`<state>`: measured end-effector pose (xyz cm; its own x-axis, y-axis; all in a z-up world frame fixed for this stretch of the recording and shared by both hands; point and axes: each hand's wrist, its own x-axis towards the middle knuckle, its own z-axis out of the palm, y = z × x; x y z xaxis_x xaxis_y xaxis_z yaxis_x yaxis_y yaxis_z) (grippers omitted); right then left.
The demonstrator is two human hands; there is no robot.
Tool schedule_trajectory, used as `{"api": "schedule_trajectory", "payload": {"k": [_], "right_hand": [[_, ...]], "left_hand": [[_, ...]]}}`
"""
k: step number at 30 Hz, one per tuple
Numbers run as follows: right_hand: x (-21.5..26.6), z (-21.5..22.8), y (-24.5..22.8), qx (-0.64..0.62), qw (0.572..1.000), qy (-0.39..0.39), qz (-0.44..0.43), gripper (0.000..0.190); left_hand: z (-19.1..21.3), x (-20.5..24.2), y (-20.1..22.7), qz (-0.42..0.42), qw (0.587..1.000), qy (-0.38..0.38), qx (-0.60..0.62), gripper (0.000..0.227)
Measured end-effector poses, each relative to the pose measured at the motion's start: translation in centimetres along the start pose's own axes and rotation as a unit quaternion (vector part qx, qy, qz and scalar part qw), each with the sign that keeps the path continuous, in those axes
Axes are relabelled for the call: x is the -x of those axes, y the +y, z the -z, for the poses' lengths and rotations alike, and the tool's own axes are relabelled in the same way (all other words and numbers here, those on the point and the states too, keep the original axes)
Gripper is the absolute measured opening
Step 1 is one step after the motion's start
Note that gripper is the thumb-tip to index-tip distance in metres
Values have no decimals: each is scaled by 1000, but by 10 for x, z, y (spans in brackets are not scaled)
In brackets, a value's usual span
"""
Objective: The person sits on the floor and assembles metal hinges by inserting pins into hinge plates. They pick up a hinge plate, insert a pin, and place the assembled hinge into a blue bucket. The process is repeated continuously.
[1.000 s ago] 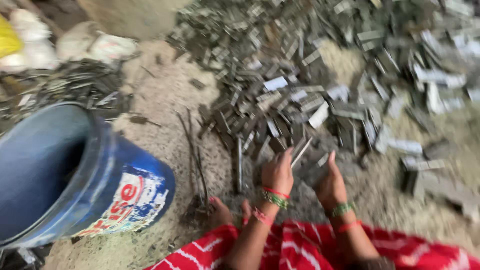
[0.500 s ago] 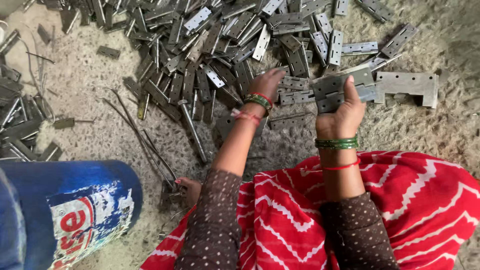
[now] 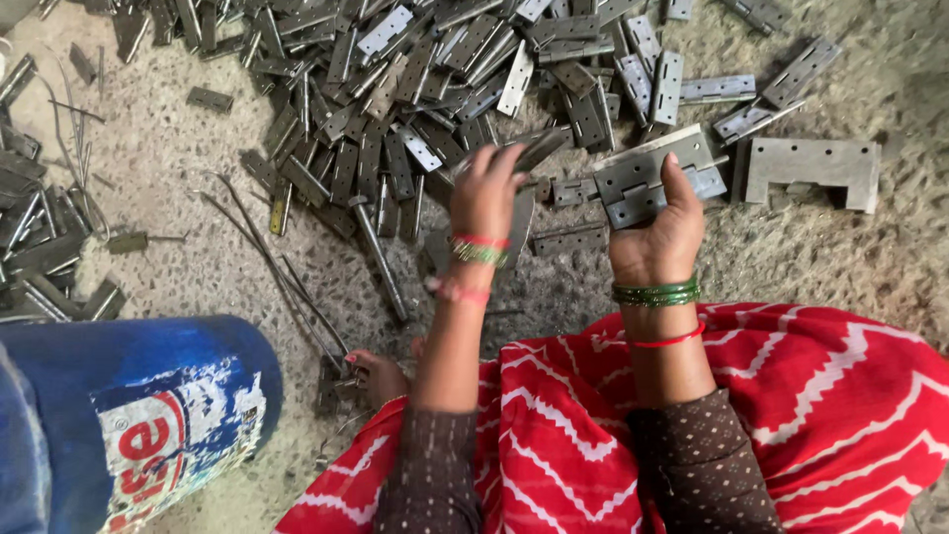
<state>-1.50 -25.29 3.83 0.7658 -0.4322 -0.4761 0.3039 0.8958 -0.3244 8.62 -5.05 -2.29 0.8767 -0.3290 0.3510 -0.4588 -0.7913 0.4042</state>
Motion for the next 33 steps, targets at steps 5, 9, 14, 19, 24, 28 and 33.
{"api": "schedule_trajectory", "payload": {"k": [5, 9, 14, 19, 24, 28, 33], "right_hand": [[1, 3, 8, 10, 999, -1, -40, 18], [2, 8, 16, 35, 997, 26, -57, 20], [-5, 16, 28, 56, 996, 37, -63, 22], [-16, 25, 39, 73, 993, -2, -89, 21], [5, 6, 44, 122, 986, -36, -108, 24], [31, -18, 40, 180, 975, -66, -110, 42], [34, -29, 38, 137, 981, -81, -109, 38]], "left_hand": [[20, 79, -27, -42, 989, -82, -120, 46], [-5, 109, -41, -38, 982, -55, -179, 51], [-24, 104, -52, -6, 976, -110, -186, 44], [-18, 93, -48, 46, 991, -56, -109, 34], [22, 63, -13, 121, 990, -35, -65, 27], [62, 48, 27, 96, 994, -4, -53, 28], [52, 13, 22, 56, 989, -33, 135, 29]]}}
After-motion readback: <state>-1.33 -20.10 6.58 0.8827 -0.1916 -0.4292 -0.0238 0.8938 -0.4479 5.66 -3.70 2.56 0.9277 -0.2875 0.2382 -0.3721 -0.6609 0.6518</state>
